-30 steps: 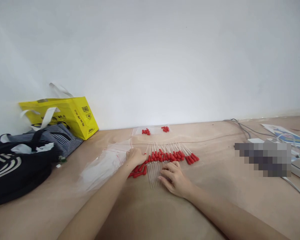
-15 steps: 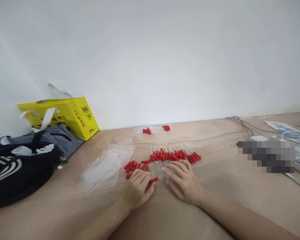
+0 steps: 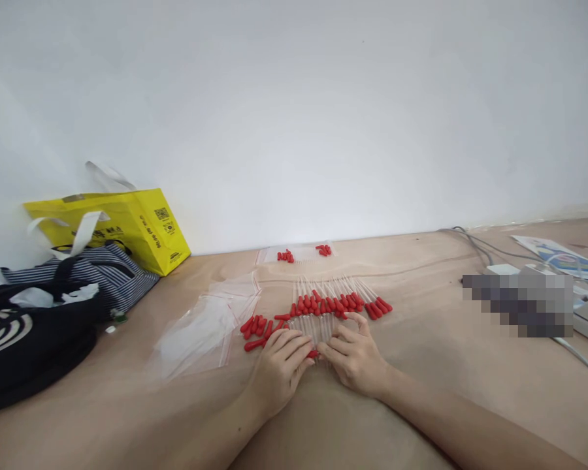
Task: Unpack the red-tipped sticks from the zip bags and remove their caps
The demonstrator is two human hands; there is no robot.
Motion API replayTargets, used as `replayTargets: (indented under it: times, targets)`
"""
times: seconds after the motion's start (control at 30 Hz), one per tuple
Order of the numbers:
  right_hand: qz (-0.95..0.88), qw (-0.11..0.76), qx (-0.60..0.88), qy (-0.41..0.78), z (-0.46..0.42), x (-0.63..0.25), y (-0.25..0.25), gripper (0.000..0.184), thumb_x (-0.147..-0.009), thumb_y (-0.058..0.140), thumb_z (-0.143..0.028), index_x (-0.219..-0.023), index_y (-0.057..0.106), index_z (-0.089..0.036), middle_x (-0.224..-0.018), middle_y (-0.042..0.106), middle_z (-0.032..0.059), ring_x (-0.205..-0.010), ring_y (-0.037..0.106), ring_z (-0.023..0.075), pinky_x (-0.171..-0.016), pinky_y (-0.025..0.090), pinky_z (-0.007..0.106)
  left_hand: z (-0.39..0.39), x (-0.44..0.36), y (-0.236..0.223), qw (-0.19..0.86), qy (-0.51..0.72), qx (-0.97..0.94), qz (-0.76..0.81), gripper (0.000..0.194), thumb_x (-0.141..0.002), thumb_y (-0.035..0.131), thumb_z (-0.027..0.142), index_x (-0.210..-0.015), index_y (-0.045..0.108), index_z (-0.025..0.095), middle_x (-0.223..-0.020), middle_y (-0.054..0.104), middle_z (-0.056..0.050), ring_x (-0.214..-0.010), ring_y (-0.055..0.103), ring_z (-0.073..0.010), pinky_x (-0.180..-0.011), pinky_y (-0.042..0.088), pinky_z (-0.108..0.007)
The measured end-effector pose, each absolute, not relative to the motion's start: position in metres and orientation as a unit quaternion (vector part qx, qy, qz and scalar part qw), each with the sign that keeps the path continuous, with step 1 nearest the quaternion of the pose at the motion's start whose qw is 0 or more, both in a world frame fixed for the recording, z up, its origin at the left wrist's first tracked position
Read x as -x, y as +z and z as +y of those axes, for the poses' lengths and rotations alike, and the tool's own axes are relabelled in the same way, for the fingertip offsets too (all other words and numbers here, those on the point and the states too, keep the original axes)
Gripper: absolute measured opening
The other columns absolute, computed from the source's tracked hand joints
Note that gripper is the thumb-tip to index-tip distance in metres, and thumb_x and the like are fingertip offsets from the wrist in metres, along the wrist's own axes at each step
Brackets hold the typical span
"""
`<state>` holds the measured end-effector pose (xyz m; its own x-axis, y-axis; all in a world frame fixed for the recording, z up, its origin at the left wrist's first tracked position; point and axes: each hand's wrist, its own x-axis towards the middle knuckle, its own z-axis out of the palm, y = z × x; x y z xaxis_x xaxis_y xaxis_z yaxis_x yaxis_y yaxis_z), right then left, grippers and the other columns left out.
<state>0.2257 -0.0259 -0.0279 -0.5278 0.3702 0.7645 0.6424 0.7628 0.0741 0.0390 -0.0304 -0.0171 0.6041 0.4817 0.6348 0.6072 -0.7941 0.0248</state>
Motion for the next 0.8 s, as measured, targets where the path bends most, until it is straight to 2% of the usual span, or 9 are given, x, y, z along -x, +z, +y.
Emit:
replayTargets:
  times: [0.3, 0.8]
  targets:
    - [-0.862, 0.372, 0.299, -0.171, -0.0265, -0.2266, -0.0360, 0.017, -0.079, 0.043, -0.011, -0.075, 0.056, -0.020, -0.052, 0.052, -0.0047, -0.061, 0.043, 0.0105, -0.091, 0.020, 0.042, -0.0316, -0.0371, -0.0174, 0.069, -0.316, 0.890, -0.322, 0.019, -0.084, 0.041, 0.018, -0.079, 0.059, 0.022, -0.090, 0.066, 0.000, -0.090, 0.056, -0.0184, -0.089, 0.032, -0.041]
    - [-0.858, 0.383, 0.301, -0.162, -0.0296, -0.2283, -0.0327, 0.018, -0.081, 0.042, -0.014, -0.072, 0.056, -0.020, -0.050, 0.052, -0.0046, -0.059, 0.044, 0.0104, -0.090, 0.020, 0.042, -0.0350, -0.0341, -0.0141, 0.069, -0.312, 0.889, -0.328, 0.020, -0.080, 0.040, 0.012, -0.074, 0.057, 0.021, -0.085, 0.064, -0.001, -0.089, 0.054, -0.0180, -0.089, 0.035, -0.040]
